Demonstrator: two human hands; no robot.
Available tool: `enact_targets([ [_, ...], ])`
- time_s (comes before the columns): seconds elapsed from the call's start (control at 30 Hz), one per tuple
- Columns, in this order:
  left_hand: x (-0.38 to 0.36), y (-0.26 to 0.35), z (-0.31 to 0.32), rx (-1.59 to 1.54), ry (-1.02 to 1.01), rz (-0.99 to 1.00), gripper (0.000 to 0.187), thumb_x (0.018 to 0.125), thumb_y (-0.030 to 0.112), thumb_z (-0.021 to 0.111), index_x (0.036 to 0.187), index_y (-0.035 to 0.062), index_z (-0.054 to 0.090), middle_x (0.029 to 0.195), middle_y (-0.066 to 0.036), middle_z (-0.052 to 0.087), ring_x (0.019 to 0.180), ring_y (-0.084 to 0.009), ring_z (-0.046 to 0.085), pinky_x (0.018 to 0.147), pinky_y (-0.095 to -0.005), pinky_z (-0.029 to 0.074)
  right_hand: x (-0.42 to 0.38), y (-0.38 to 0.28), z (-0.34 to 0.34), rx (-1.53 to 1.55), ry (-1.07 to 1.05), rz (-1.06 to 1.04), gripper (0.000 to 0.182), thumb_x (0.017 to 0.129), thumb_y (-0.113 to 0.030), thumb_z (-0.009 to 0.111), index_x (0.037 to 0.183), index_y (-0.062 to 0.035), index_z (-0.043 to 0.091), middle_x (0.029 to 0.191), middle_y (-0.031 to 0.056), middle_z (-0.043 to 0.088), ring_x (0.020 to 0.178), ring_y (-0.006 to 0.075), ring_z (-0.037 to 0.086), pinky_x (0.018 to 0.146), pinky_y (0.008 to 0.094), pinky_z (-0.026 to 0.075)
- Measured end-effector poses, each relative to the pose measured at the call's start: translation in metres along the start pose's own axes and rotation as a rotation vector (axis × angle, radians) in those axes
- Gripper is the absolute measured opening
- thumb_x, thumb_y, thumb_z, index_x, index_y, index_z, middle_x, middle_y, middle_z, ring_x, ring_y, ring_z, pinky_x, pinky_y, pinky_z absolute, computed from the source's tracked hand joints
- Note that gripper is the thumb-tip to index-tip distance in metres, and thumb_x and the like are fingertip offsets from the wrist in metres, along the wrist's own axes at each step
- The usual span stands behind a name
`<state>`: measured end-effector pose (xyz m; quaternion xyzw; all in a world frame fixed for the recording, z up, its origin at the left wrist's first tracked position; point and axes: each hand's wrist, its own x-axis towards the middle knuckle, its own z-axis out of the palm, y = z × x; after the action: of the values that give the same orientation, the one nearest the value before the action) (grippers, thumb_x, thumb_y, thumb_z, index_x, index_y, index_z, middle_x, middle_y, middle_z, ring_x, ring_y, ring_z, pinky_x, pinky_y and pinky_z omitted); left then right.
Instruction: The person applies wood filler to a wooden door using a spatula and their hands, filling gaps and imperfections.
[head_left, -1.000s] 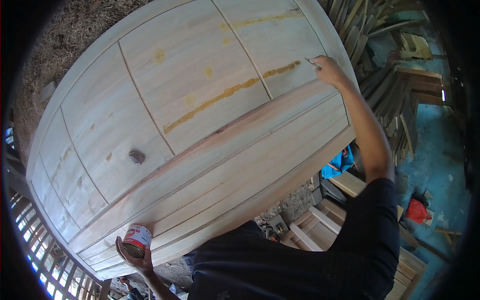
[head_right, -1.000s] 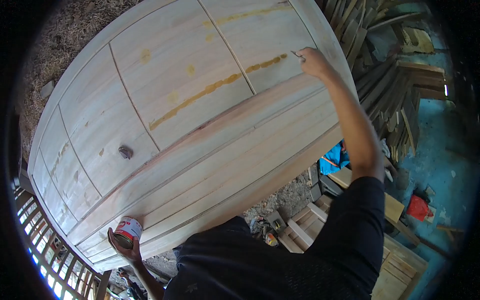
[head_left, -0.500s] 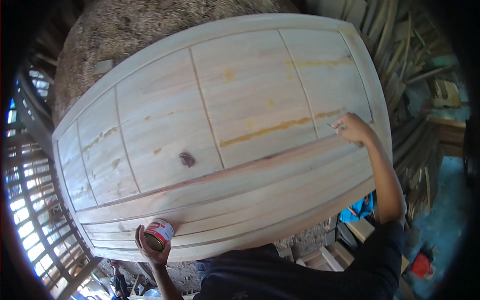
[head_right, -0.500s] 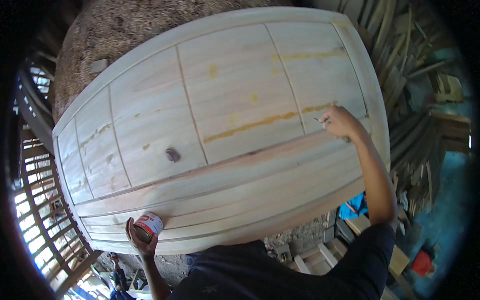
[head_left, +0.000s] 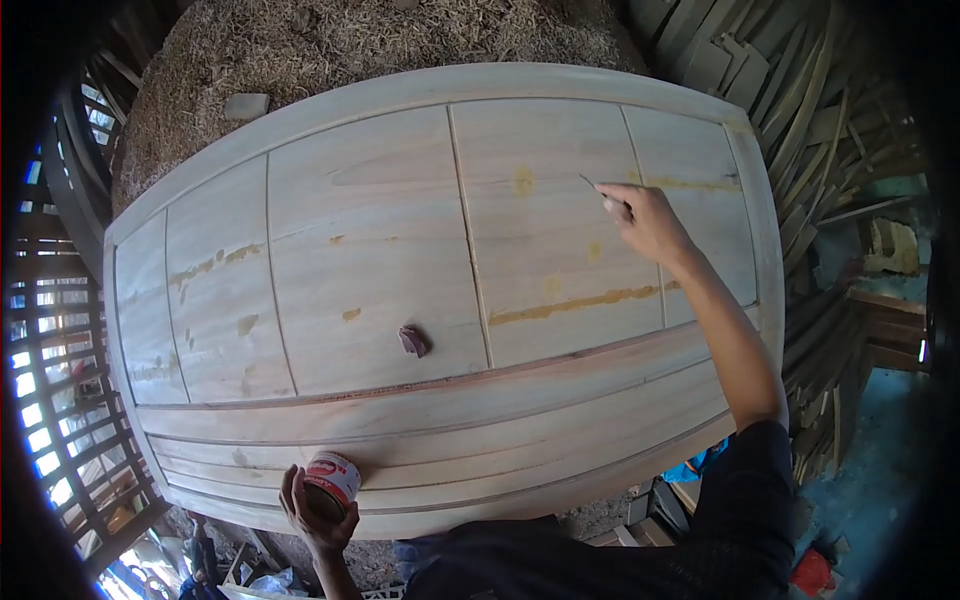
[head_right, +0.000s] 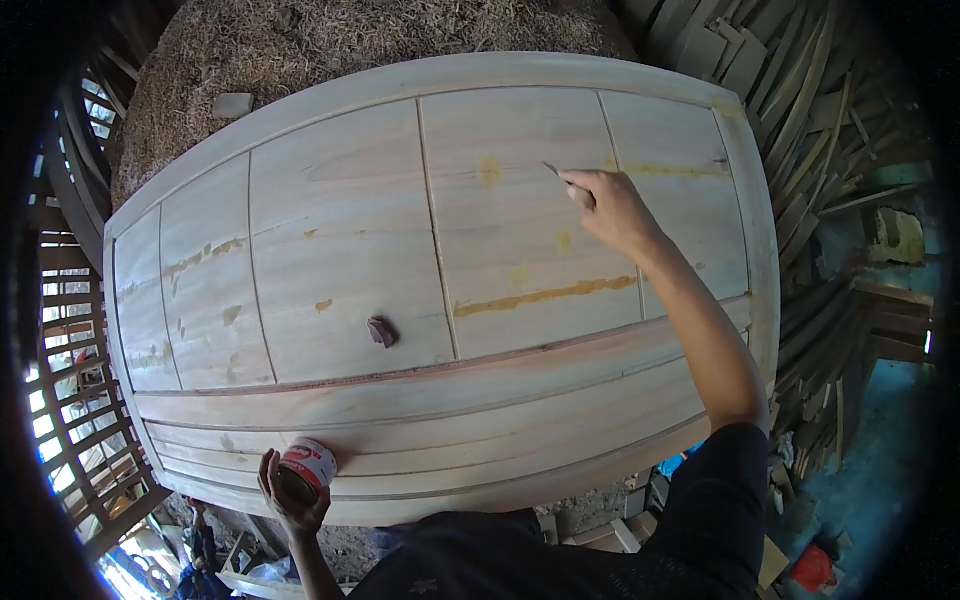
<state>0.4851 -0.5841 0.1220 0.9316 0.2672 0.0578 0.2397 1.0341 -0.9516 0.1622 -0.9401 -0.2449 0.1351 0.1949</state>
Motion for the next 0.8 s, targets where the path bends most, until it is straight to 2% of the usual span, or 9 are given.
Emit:
enact_targets([
  [0.1, 0.0, 0.0, 0.0, 0.005, -0.005, -0.023, 0.095, 0.063, 0.039, 0.081, 0.146, 0.0049, 0.05, 0.144, -0.026, 0.052, 0.13, -0.0474, 0.052, 0.107, -0.0611, 0.042, 0.034, 0.018, 0.012, -0.072, 0.087, -0.318, 0.034, 0.093, 0.001, 0.061, 0.125, -0.001, 0.071, 0.117, 0.0193, 0.073, 0.102, 0.0375, 0.07, 0.091, 0.0441, 0.055],
  [0.2, -0.003, -0.005, 0.001, 0.02, -0.013, -0.031, 0.094, 0.063, 0.039, 0.08, 0.146, 0.0049, 0.051, 0.145, -0.025, 0.052, 0.13, -0.0474, 0.051, 0.108, -0.0613, 0.042, 0.049, 0.041, 0.031, -0.204, 0.047, -0.394, 0.034, 0.091, 0.005, 0.061, 0.123, -0.001, 0.072, 0.126, 0.015, 0.072, 0.112, 0.0359, 0.068, 0.098, 0.0434, 0.055],
  [0.33, -0.001, -0.002, 0.0, 0.025, -0.018, -0.039, 0.094, 0.06, 0.033, 0.079, 0.145, 0.0048, 0.051, 0.145, -0.025, 0.052, 0.131, -0.047, 0.051, 0.109, -0.0616, 0.041, 0.047, 0.042, 0.054, -0.216, 0.028, -0.38, 0.037, 0.087, 0.008, 0.064, 0.122, -0.0004, 0.073, 0.133, 0.0164, 0.069, 0.116, 0.0346, 0.068, 0.101, 0.0424, 0.055],
  [0.43, -0.001, -0.004, 0.0, 0.009, -0.008, -0.029, 0.094, 0.06, 0.035, 0.08, 0.145, 0.0048, 0.051, 0.145, -0.025, 0.052, 0.131, -0.047, 0.051, 0.109, -0.0614, 0.042, 0.058, 0.0, 0.002, -0.472, -0.45, -0.017, 0.037, 0.082, 0.006, 0.065, 0.118, 0.0023, 0.073, 0.123, 0.0213, 0.07, 0.112, 0.0374, 0.068, 0.099, 0.044, 0.054],
  [0.53, -0.003, -0.005, 0.002, -0.011, -0.008, -0.049, 0.095, 0.061, 0.037, 0.081, 0.145, 0.0047, 0.051, 0.144, -0.025, 0.052, 0.13, -0.0471, 0.051, 0.108, -0.0612, 0.042, 0.086, 0.021, 0.021, -0.374, -0.086, -0.183, 0.031, 0.081, 0.005, 0.065, 0.11, 0.0045, 0.075, 0.112, 0.0242, 0.073, 0.108, 0.0389, 0.07, 0.095, 0.0447, 0.056],
  [0.63, -0.002, -0.004, 0.001, -0.002, -0.006, -0.033, 0.096, 0.061, 0.038, 0.082, 0.145, 0.0048, 0.051, 0.145, -0.025, 0.052, 0.13, -0.0471, 0.052, 0.108, -0.061, 0.042, 0.071, 0.01, 0.071, -0.437, -0.052, -0.23, 0.031, 0.081, 0.002, 0.065, 0.11, 0.0029, 0.076, 0.11, 0.026, 0.073, 0.106, 0.0389, 0.07, 0.094, 0.0454, 0.055],
  [0.67, 0.0, -0.003, 0.001, 0.005, 0.002, -0.03, 0.096, 0.061, 0.038, 0.082, 0.145, 0.0048, 0.051, 0.145, -0.025, 0.052, 0.13, -0.0471, 0.052, 0.108, -0.061, 0.042, 0.071, 0.004, 0.062, -0.431, -0.043, -0.235, 0.031, 0.081, 0.002, 0.065, 0.11, 0.0029, 0.076, 0.11, 0.026, 0.073, 0.106, 0.0389, 0.07, 0.094, 0.0454, 0.055],
  [0.73, -0.001, -0.002, -0.001, -0.015, 0.003, -0.031, 0.096, 0.062, 0.039, 0.082, 0.146, 0.0049, 0.051, 0.145, -0.025, 0.052, 0.129, -0.0475, 0.052, 0.107, -0.0611, 0.043, 0.06, -0.036, 0.02, -0.316, -0.46, 0.093, 0.025, 0.082, 0.0, 0.065, 0.104, 0.0012, 0.075, 0.106, 0.0265, 0.072, 0.103, 0.0403, 0.07, 0.092, 0.0462, 0.055],
  [0.8, -0.002, -0.004, -0.001, -0.015, 0.006, -0.028, 0.096, 0.063, 0.042, 0.082, 0.146, 0.005, 0.05, 0.145, -0.026, 0.052, 0.129, -0.048, 0.052, 0.106, -0.061, 0.043, 0.061, -0.003, 0.034, -0.337, -0.327, 0.008, 0.026, 0.08, 0.002, 0.064, 0.103, -0.0002, 0.076, 0.102, 0.0272, 0.073, 0.098, 0.0421, 0.071, 0.09, 0.0468, 0.057],
])
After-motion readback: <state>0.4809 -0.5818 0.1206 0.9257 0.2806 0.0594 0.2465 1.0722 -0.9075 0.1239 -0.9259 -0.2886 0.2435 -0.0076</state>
